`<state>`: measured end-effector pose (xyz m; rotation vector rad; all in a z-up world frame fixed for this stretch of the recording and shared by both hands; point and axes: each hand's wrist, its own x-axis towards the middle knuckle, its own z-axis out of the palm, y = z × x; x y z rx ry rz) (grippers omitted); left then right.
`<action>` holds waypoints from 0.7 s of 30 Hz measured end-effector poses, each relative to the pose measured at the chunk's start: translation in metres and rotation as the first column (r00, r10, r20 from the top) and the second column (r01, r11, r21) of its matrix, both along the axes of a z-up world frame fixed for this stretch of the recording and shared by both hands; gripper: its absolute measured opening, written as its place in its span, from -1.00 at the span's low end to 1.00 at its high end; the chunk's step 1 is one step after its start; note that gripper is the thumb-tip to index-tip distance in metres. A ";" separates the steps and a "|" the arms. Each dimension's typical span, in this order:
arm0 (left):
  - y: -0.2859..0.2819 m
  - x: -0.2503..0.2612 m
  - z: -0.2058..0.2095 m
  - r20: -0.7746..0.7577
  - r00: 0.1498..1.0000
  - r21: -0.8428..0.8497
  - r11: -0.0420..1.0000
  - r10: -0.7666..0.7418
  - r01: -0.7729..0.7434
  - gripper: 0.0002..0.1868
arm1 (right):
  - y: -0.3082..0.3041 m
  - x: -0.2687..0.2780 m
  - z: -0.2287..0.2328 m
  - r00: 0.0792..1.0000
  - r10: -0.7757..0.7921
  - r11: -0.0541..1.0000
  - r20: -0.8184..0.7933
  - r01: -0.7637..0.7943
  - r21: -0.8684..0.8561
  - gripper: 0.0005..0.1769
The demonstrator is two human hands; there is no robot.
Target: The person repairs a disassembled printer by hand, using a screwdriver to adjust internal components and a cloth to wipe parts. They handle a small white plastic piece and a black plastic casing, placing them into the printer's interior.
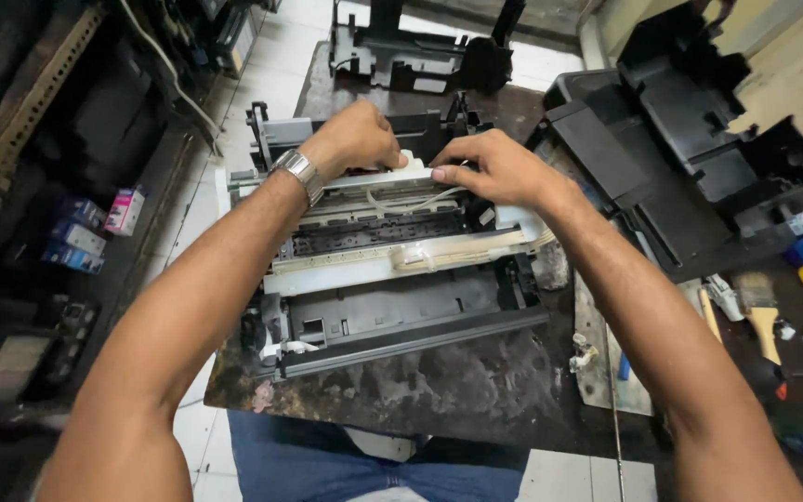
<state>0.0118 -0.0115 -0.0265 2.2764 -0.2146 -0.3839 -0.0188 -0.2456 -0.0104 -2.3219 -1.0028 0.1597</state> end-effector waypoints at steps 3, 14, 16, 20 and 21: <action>0.001 0.013 -0.012 -0.008 1.000 -0.001 1.000 -0.011 0.011 -0.82 | 0.004 -0.005 0.006 0.998 -0.049 0.999 -0.047 0.048 -0.021 -0.69; 0.004 0.006 0.002 -0.066 0.998 -0.015 1.000 0.009 -0.010 -0.78 | 0.003 -0.004 0.005 0.997 -0.070 0.997 -0.043 0.069 -0.022 -0.70; 0.001 0.012 -0.002 -0.075 0.997 -0.014 1.000 0.011 -0.012 -0.78 | 0.003 -0.001 0.003 0.997 -0.056 0.998 -0.043 0.055 -0.020 -0.69; -0.002 0.015 -0.005 -0.079 0.997 0.042 0.999 -0.003 0.006 -0.78 | 0.001 0.006 -0.003 0.998 -0.036 0.999 -0.052 0.036 -0.009 -0.70; -0.003 0.014 -0.006 -0.069 0.998 0.041 0.999 -0.005 0.008 -0.78 | 0.001 0.007 -0.005 0.999 -0.030 0.999 -0.044 0.030 -0.012 -0.70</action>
